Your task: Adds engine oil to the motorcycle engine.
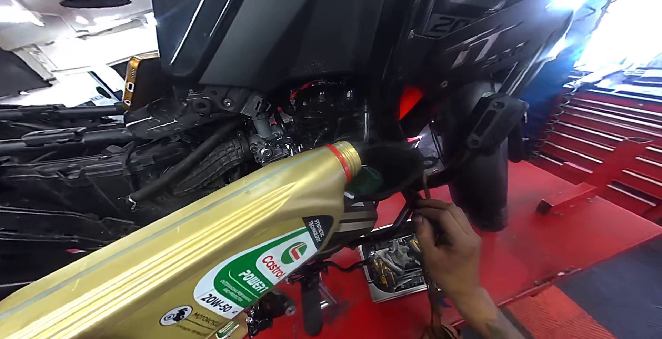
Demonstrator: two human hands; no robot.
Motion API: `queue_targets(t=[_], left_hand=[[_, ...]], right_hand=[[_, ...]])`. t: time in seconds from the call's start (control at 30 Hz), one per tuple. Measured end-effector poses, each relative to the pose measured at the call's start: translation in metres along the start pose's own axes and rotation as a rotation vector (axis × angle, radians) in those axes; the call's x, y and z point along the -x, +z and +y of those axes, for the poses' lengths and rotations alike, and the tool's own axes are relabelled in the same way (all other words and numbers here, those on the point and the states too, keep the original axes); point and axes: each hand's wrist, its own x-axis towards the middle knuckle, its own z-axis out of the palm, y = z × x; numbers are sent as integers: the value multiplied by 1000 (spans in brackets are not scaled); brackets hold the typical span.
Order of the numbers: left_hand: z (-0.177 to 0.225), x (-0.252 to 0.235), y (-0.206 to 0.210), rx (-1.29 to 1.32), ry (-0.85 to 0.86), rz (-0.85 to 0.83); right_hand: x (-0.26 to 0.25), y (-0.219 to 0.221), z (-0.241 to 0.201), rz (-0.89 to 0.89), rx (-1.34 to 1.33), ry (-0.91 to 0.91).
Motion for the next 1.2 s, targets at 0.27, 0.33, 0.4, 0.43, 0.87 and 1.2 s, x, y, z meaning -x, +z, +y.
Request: queue_targets(t=[0.27, 0.33, 0.4, 0.43, 0.87, 1.2], left_hand=[[3, -2, 2, 6, -4, -42], [3, -2, 2, 13, -2, -40], [3, -3, 1, 13, 0, -43], [2, -3, 0, 8, 1, -46], [8, -4, 10, 20, -49, -27], [7, -6, 11, 9, -18, -54]], right_hand=[[1, 1, 0, 12, -14, 6], [1, 0, 0, 14, -15, 3], [0, 1, 0, 17, -14, -1], [0, 1, 0, 16, -13, -1], [0, 0, 1, 17, -28, -2], [0, 0, 3, 3, -35, -8]])
